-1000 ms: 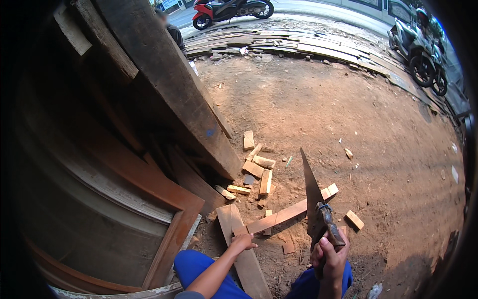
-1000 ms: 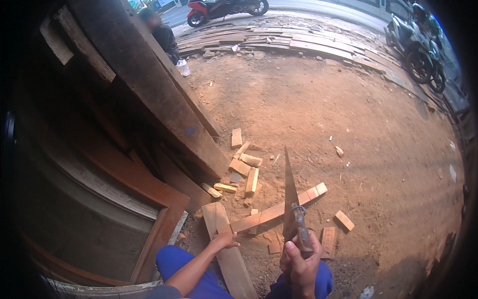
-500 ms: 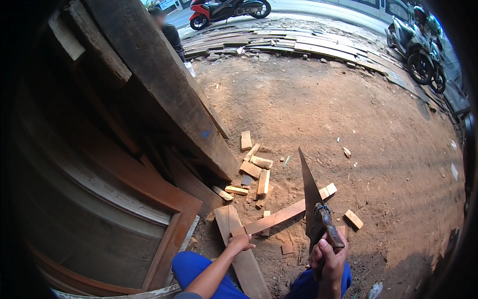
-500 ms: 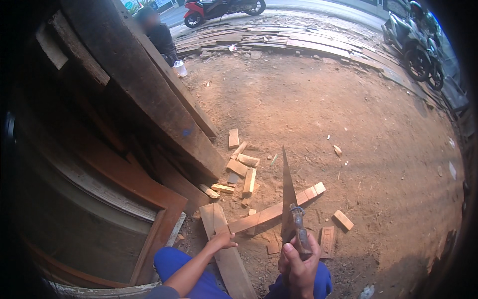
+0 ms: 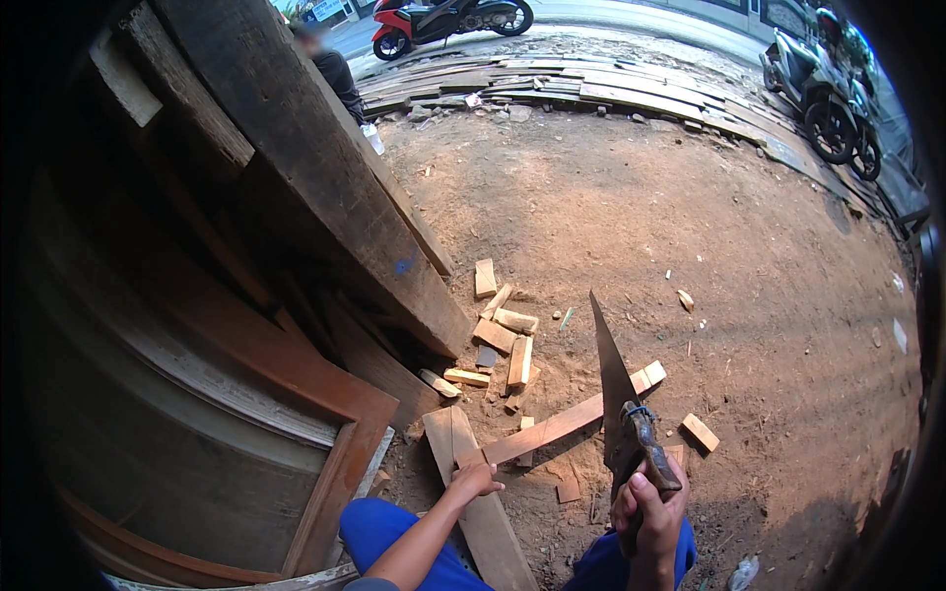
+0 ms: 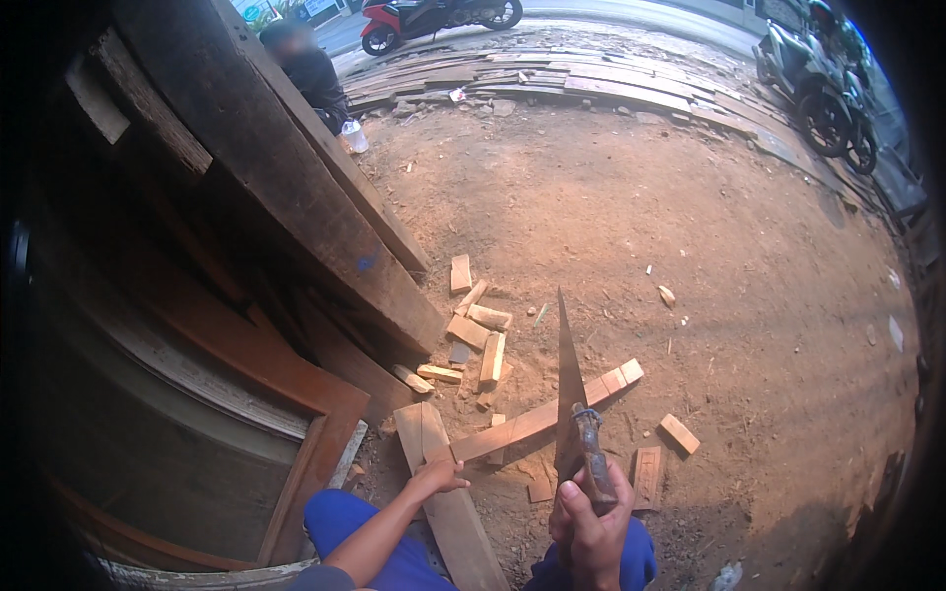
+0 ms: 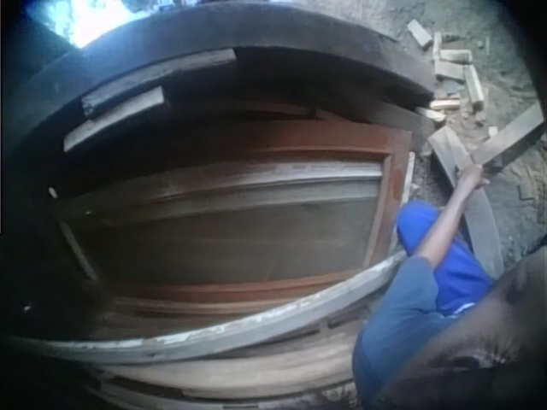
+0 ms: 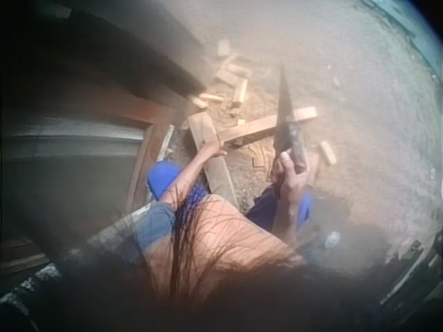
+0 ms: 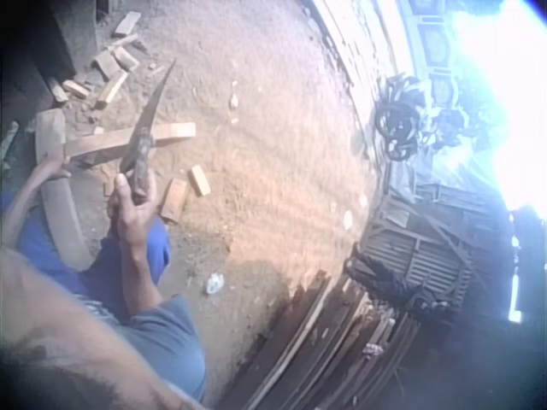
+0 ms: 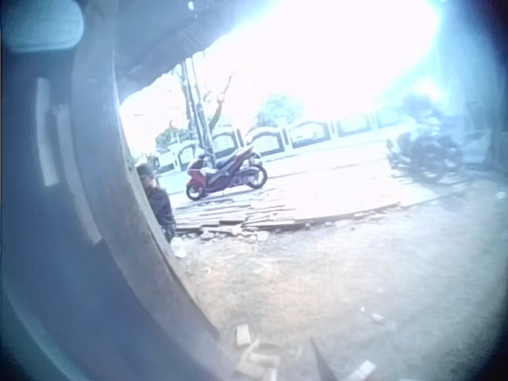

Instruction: The person sits on the ground and uses a chisel to cut a long wooden plank into smaller pieces. They repeatedly position the chisel, strike it, and separate the cut sections, accumulating small wood pieces on the ground.

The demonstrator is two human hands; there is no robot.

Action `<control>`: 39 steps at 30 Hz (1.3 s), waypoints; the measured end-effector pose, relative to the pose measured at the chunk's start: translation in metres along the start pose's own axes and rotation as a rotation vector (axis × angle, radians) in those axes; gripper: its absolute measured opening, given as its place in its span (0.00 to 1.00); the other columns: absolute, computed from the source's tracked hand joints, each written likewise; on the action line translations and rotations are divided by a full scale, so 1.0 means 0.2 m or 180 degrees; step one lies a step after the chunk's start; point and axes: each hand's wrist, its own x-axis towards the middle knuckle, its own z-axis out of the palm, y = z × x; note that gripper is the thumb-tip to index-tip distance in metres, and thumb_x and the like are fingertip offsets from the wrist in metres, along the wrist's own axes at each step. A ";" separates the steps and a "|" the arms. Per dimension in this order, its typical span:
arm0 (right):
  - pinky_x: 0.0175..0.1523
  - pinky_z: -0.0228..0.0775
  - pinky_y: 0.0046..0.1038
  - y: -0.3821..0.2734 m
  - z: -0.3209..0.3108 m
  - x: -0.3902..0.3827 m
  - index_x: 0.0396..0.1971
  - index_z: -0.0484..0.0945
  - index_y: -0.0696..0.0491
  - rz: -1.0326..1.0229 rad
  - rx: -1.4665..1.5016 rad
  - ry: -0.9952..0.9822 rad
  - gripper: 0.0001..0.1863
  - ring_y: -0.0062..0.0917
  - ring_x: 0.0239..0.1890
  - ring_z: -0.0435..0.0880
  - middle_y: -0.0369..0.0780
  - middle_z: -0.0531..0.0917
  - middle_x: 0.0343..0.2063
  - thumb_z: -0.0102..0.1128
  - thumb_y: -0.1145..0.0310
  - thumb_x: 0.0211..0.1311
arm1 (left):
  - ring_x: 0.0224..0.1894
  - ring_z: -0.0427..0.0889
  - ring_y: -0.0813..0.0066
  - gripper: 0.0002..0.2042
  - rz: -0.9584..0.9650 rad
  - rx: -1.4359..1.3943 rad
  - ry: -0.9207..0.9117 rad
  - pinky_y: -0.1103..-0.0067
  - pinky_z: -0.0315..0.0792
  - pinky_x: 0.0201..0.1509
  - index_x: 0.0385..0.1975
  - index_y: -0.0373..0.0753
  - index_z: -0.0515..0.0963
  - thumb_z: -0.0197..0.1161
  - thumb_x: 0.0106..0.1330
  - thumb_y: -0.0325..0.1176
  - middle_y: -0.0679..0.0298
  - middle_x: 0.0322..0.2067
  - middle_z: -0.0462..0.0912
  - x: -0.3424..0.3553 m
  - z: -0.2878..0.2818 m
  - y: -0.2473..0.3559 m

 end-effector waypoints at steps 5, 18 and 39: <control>0.12 0.58 0.18 0.00 0.00 0.00 0.31 0.65 0.56 0.0024 -0.0009 0.0043 0.10 0.15 0.08 0.65 0.33 0.67 0.10 0.60 0.75 0.55 | 0.59 0.72 0.55 0.28 -0.0015 0.0027 -0.0053 0.61 0.68 0.58 0.57 0.49 0.71 0.63 0.58 0.53 0.55 0.55 0.75 0.00 -0.01 0.02; 0.11 0.58 0.19 0.00 -0.02 -0.01 0.32 0.64 0.57 -0.0061 -0.0240 -0.0146 0.11 0.18 0.06 0.64 0.34 0.65 0.10 0.57 0.71 0.58 | 0.63 0.66 0.55 0.34 0.0057 0.0153 -0.0299 0.61 0.65 0.61 0.64 0.51 0.63 0.60 0.59 0.57 0.56 0.59 0.70 0.03 0.00 -0.01; 0.13 0.56 0.17 -0.06 -0.11 -0.04 0.30 0.67 0.54 -0.0261 -0.0434 -0.0066 0.05 0.15 0.10 0.64 0.32 0.66 0.13 0.53 0.72 0.62 | 0.61 0.69 0.57 0.31 0.0044 0.0088 -0.0108 0.61 0.66 0.59 0.62 0.53 0.67 0.63 0.57 0.54 0.57 0.57 0.72 0.00 -0.01 -0.01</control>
